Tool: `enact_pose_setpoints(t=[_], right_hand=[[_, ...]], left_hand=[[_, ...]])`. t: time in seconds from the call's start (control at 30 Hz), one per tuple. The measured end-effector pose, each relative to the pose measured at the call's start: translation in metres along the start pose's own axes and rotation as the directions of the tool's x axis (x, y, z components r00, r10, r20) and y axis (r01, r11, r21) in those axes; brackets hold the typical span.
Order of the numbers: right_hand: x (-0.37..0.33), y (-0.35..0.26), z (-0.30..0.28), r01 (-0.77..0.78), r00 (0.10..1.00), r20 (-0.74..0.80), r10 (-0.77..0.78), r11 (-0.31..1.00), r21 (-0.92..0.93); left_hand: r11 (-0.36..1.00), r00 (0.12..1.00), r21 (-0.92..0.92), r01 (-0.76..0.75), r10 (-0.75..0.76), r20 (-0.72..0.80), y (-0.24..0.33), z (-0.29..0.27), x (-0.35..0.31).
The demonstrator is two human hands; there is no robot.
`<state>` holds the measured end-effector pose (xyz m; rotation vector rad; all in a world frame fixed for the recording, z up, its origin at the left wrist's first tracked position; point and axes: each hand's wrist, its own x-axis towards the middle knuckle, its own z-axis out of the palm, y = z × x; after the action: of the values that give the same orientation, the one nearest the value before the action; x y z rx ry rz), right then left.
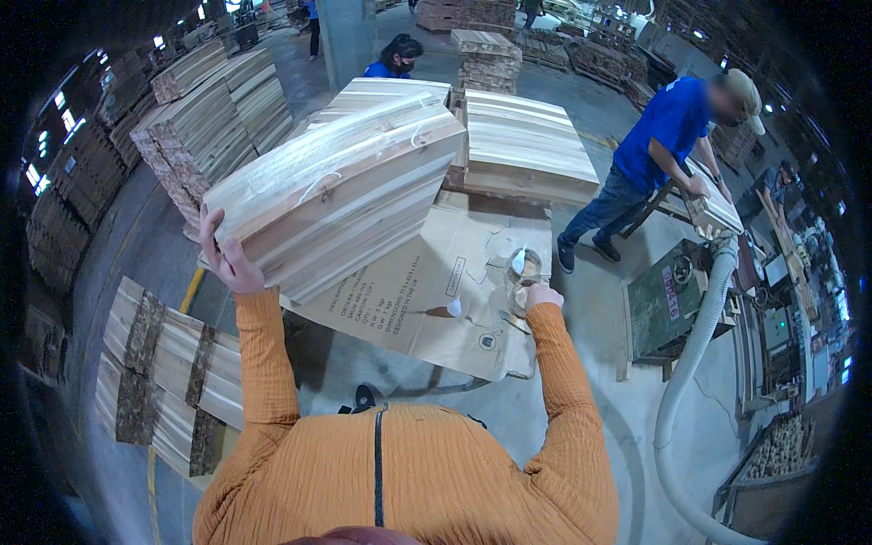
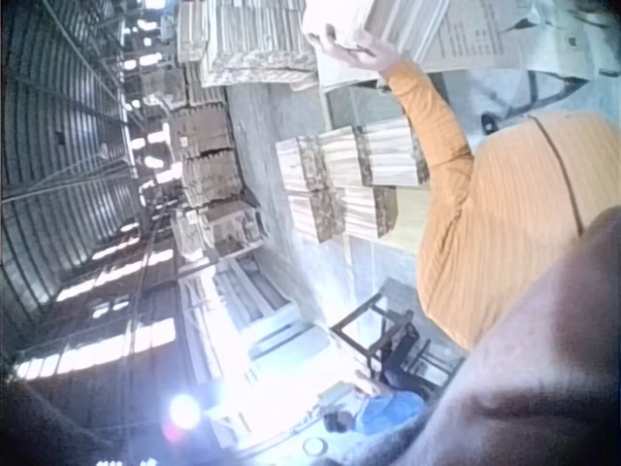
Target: The person repeatedly picks up a stack of wooden planks, turns them over, and visually inspects the surfaces and edges. The person then places the stack back on the table and repeats the process with another stack. Other workers are visible in the background.
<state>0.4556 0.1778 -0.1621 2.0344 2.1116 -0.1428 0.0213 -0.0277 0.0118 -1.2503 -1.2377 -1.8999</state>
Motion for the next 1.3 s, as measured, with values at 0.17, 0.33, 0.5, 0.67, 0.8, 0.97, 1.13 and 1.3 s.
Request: enact_pose_setpoints(t=[0.17, 0.33, 0.5, 0.67, 0.8, 0.97, 1.13, 1.3], right_hand=[[0.003, 0.004, -0.004, 0.027, 1.0, -0.014, -0.027, 0.998, 0.05], [0.007, 0.008, -0.042, 0.39, 0.902, -0.381, -0.202, 0.761, 0.519], [-0.005, -0.041, -0.124, 0.622, 0.781, -0.577, -0.239, 0.216, 0.752], [-0.036, -0.093, -0.198, 0.757, 0.647, -0.727, -0.23, 0.078, 0.648], [-0.046, -0.124, -0.226, 0.802, 0.572, -0.777, -0.263, -0.02, 0.597], [-0.046, -0.145, -0.239, 0.853, 0.512, -0.812, -0.282, 0.058, 0.518], [-0.049, -0.151, -0.244, 0.925, 0.366, -0.871, -0.327, 0.228, 0.303], [-0.059, -0.149, -0.238, 0.929, 0.186, -0.916, -0.356, 0.368, 0.046]], left_hand=[[1.0, 1.0, -0.024, 0.018, -0.019, -0.01, -0.002, 0.002, 0.001], [0.999, 0.999, -0.026, 0.029, -0.029, -0.02, -0.003, 0.004, 0.002], [1.0, 1.0, -0.019, 0.018, -0.019, -0.023, 0.0, 0.002, 0.001], [0.999, 1.0, -0.019, 0.028, -0.028, -0.012, 0.002, 0.002, -0.001], [1.0, 1.0, -0.002, 0.0, 0.0, -0.014, 0.003, 0.0, -0.003], [1.0, 1.0, -0.01, -0.015, 0.015, 0.009, 0.008, -0.001, -0.004], [1.0, 1.0, -0.012, -0.019, 0.019, 0.016, 0.012, -0.001, -0.003], [0.999, 0.999, -0.024, -0.041, 0.041, 0.002, 0.011, -0.002, -0.003]])
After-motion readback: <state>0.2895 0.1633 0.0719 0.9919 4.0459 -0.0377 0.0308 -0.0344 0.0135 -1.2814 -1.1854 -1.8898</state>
